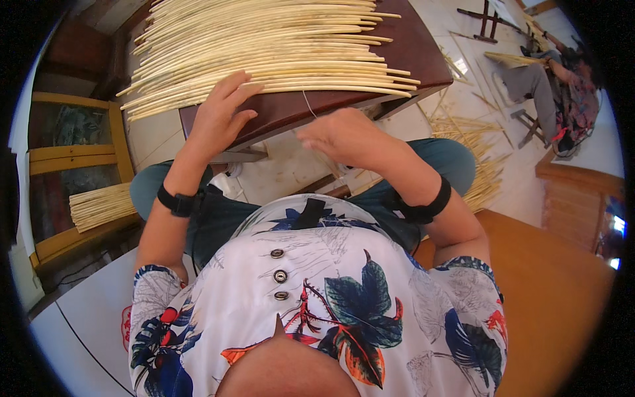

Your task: The person arranges several thin wood strips on a table, aligning and threading them with string by hand. Later, the person uses scissors to trim the edges of the strips and continues feeding a continuous thread through the wood grid.

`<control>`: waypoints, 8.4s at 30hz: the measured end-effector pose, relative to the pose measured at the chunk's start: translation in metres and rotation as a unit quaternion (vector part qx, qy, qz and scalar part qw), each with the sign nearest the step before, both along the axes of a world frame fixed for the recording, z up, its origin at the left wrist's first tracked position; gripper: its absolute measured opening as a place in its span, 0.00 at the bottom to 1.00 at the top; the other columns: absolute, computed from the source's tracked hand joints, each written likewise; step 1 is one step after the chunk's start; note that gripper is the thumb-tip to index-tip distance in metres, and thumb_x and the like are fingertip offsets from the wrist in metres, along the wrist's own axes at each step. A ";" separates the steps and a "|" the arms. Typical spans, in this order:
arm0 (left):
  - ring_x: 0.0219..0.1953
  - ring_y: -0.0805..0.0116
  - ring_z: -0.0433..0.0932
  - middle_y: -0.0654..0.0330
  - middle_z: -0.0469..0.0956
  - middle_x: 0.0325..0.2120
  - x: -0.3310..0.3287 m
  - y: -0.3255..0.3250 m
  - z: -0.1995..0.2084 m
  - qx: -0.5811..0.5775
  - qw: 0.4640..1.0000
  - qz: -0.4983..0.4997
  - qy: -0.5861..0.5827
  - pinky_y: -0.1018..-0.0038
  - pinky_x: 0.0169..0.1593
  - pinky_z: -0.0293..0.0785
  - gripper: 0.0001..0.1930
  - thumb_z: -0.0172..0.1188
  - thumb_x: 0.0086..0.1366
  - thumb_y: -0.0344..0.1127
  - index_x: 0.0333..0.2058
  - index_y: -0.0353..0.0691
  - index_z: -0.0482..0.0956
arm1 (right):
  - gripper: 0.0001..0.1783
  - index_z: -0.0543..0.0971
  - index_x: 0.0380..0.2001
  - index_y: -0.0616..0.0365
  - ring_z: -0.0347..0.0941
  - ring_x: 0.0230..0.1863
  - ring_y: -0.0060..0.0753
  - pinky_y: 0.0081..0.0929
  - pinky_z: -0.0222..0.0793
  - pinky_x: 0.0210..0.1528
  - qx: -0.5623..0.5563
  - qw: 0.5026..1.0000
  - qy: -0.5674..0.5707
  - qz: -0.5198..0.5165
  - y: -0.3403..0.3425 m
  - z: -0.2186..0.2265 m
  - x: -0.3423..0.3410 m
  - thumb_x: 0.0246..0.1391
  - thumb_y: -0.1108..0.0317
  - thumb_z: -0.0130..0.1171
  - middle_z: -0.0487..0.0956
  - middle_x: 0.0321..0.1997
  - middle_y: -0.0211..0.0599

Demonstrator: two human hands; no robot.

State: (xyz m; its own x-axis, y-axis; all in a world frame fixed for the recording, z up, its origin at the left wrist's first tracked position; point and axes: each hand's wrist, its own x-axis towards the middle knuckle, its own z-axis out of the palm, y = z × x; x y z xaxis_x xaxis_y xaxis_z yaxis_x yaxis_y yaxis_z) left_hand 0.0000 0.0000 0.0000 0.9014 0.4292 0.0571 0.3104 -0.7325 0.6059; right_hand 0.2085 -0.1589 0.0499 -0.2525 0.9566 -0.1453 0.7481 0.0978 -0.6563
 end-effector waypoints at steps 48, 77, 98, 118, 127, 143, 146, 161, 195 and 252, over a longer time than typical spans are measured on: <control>0.65 0.49 0.43 0.48 0.49 0.62 0.130 0.010 -0.031 0.310 0.937 0.153 0.055 0.38 0.59 0.34 0.42 0.45 0.55 0.68 0.62 0.46 0.54 | 0.11 0.78 0.27 0.60 0.72 0.40 0.30 0.26 0.66 0.43 -0.079 0.759 0.537 -0.360 -0.002 -0.138 0.006 0.51 0.63 0.52 0.78 0.32 0.36; 0.64 0.46 0.45 0.44 0.52 0.61 0.129 0.008 -0.029 0.313 0.938 0.143 0.038 0.37 0.58 0.33 0.40 0.47 0.57 0.63 0.60 0.41 0.56 | 0.11 0.75 0.29 0.65 0.68 0.33 0.22 0.19 0.63 0.43 0.390 0.870 0.211 -0.216 0.024 -0.011 0.032 0.59 0.69 0.46 0.72 0.25 0.29; 0.65 0.48 0.42 0.44 0.48 0.62 0.136 0.001 -0.031 0.292 0.940 0.137 0.109 0.37 0.59 0.34 0.39 0.44 0.59 0.63 0.62 0.43 0.52 | 0.16 0.67 0.20 0.54 0.45 0.12 0.10 0.12 0.39 0.13 -0.057 0.620 0.712 -0.325 0.017 -0.044 0.022 0.57 0.58 0.51 0.55 0.12 0.17; 0.65 0.52 0.44 0.46 0.48 0.62 0.183 0.029 -0.029 0.239 0.948 0.177 0.111 0.36 0.58 0.37 0.38 0.39 0.62 0.61 0.61 0.37 0.51 | 0.16 0.67 0.21 0.54 0.44 0.10 0.10 0.13 0.38 0.13 -0.126 0.706 0.595 -0.363 0.026 -0.059 0.024 0.57 0.57 0.50 0.56 0.12 0.17; 0.67 0.55 0.39 0.49 0.44 0.64 0.200 0.030 -0.017 0.218 0.937 0.226 0.156 0.26 0.52 0.36 0.38 0.38 0.62 0.62 0.62 0.40 0.50 | 0.16 0.67 0.20 0.53 0.46 0.12 0.09 0.13 0.40 0.14 -0.080 0.706 0.602 -0.365 0.025 -0.054 0.025 0.57 0.56 0.50 0.57 0.13 0.17; 0.66 0.53 0.39 0.50 0.45 0.64 0.211 0.072 0.000 -0.006 0.939 0.320 0.130 0.31 0.56 0.36 0.38 0.40 0.61 0.62 0.64 0.46 0.45 | 0.19 0.75 0.18 0.62 0.69 0.22 0.42 0.34 0.64 0.29 0.079 0.872 0.274 -0.397 0.041 -0.083 0.057 0.53 0.57 0.49 0.72 0.17 0.44; 0.65 0.51 0.44 0.49 0.49 0.63 0.147 0.100 -0.015 0.124 0.933 0.309 0.133 0.35 0.58 0.40 0.35 0.42 0.62 0.57 0.63 0.46 0.48 | 0.19 0.75 0.18 0.63 0.69 0.22 0.41 0.34 0.64 0.29 0.069 0.863 0.277 -0.416 0.042 -0.078 0.052 0.52 0.58 0.50 0.72 0.17 0.44; 0.65 0.43 0.41 0.43 0.47 0.62 0.002 0.053 -0.053 0.246 0.869 0.389 0.181 0.33 0.56 0.34 0.31 0.35 0.65 0.56 0.62 0.47 0.51 | 0.19 0.76 0.19 0.62 0.65 0.18 0.27 0.27 0.61 0.24 0.050 0.858 0.290 -0.420 0.047 -0.084 0.059 0.52 0.57 0.51 0.70 0.13 0.35; 0.65 0.52 0.45 0.47 0.52 0.60 0.103 0.022 -0.016 0.227 0.899 0.305 0.217 0.27 0.51 0.39 0.37 0.41 0.60 0.63 0.61 0.46 0.53 | 0.20 0.76 0.19 0.61 0.70 0.22 0.37 0.33 0.65 0.29 0.071 0.879 0.252 -0.399 0.050 -0.099 0.062 0.51 0.54 0.49 0.73 0.16 0.40; 0.66 0.47 0.38 0.44 0.43 0.63 0.177 0.054 -0.032 0.218 0.919 0.280 0.171 0.30 0.55 0.31 0.38 0.34 0.63 0.61 0.62 0.36 0.48 | 0.18 0.73 0.18 0.62 0.59 0.17 0.19 0.21 0.54 0.19 -0.046 0.820 0.392 -0.414 0.034 -0.071 0.056 0.54 0.59 0.51 0.65 0.13 0.28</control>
State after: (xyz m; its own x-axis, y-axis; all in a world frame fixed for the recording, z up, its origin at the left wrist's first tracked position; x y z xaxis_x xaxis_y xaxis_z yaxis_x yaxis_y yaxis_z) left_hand 0.1768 0.0535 -0.0319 0.5428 0.8353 0.0879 0.8308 -0.5493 0.0894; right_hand 0.2641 -0.1252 -0.0212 0.4280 0.8413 -0.3302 -0.1227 -0.3079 -0.9435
